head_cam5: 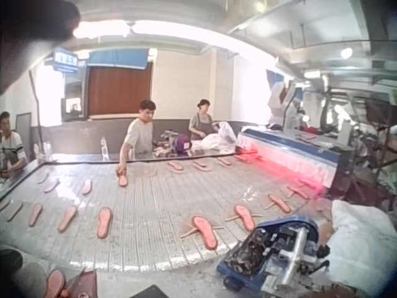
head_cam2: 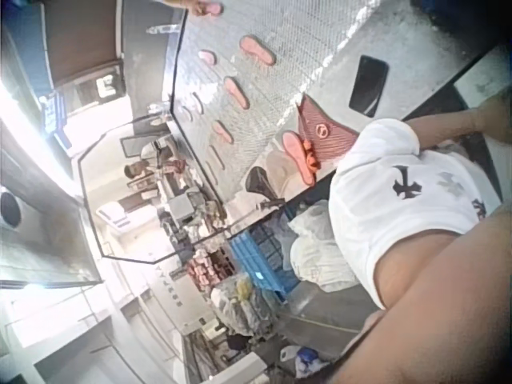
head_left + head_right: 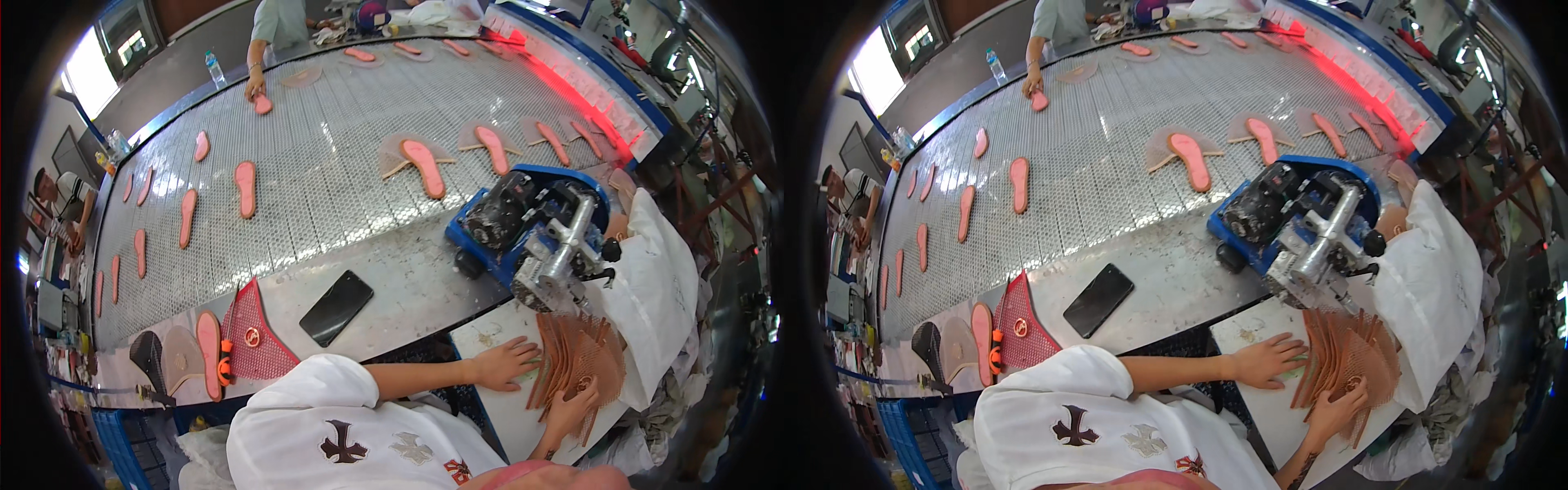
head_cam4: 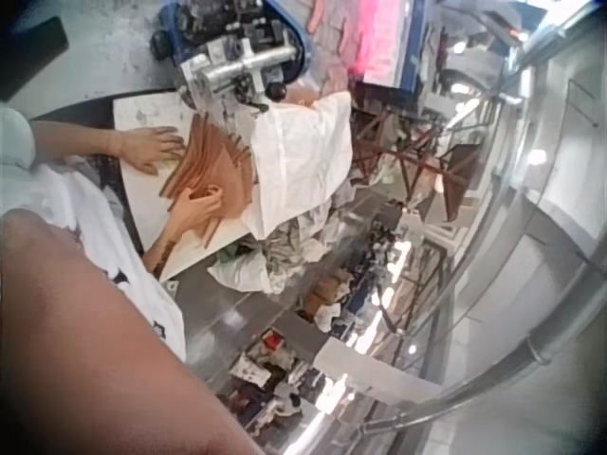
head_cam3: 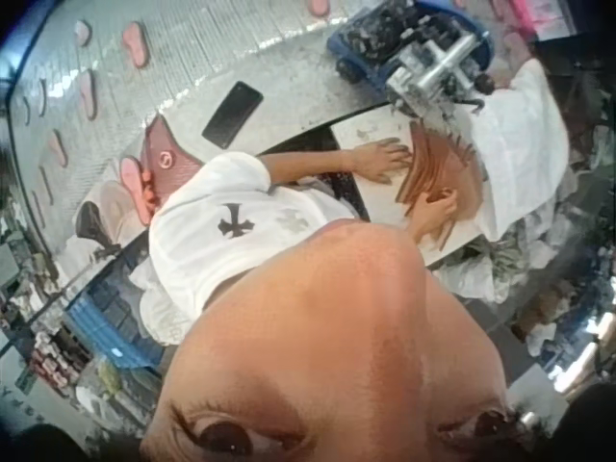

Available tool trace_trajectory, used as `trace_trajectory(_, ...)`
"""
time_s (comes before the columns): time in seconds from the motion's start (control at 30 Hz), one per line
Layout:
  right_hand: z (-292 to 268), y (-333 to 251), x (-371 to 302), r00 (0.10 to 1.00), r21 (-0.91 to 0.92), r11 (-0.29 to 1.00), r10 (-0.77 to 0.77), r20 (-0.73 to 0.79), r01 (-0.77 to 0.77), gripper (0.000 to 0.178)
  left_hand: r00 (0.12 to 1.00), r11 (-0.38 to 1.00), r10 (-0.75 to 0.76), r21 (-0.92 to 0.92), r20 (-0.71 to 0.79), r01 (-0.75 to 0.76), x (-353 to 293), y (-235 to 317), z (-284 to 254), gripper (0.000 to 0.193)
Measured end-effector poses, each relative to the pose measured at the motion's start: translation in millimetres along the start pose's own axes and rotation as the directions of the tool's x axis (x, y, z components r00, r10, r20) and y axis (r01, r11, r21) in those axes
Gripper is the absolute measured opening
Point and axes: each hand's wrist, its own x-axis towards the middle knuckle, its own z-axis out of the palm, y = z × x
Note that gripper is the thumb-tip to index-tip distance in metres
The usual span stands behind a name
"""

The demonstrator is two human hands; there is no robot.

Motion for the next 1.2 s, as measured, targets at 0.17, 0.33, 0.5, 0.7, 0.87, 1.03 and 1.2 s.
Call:
trace_trajectory(0.17,-12,19,20,1.000,0.094,0.996,0.001,0.027,-0.004,0.056,1.000,1.000,0.002,0.001,0.013,-0.002,24,7,-7,0.071)
trace_trajectory(0.33,-15,35,28,0.997,0.442,0.895,0.075,-0.028,-0.055,0.037,0.999,0.983,-0.021,-0.182,-0.050,0.011,42,8,-10,0.064)
trace_trajectory(0.5,-15,31,23,0.937,0.482,0.841,-0.080,-0.340,0.247,0.030,0.975,0.850,-0.162,-0.524,-0.155,0.058,67,41,-37,0.060)
trace_trajectory(0.7,-34,-1,33,0.750,0.593,0.537,-0.636,-0.182,0.600,0.044,0.884,0.232,-0.456,-0.973,-0.098,0.012,85,72,-50,0.038)
trace_trajectory(0.87,-29,6,30,0.912,0.590,0.702,-0.233,-0.339,0.399,0.074,0.799,0.366,-0.596,-0.913,-0.080,0.181,67,88,-81,0.032)
trace_trajectory(1.03,-12,39,15,0.975,0.956,0.268,-0.148,0.164,-0.120,0.057,0.887,0.760,-0.369,-0.640,-0.277,0.116,64,83,-115,0.029)
trace_trajectory(1.2,-16,40,15,0.991,0.990,-0.075,-0.063,0.117,-0.122,0.041,0.570,0.945,-0.161,-0.292,-0.806,-0.146,83,37,-189,0.021)
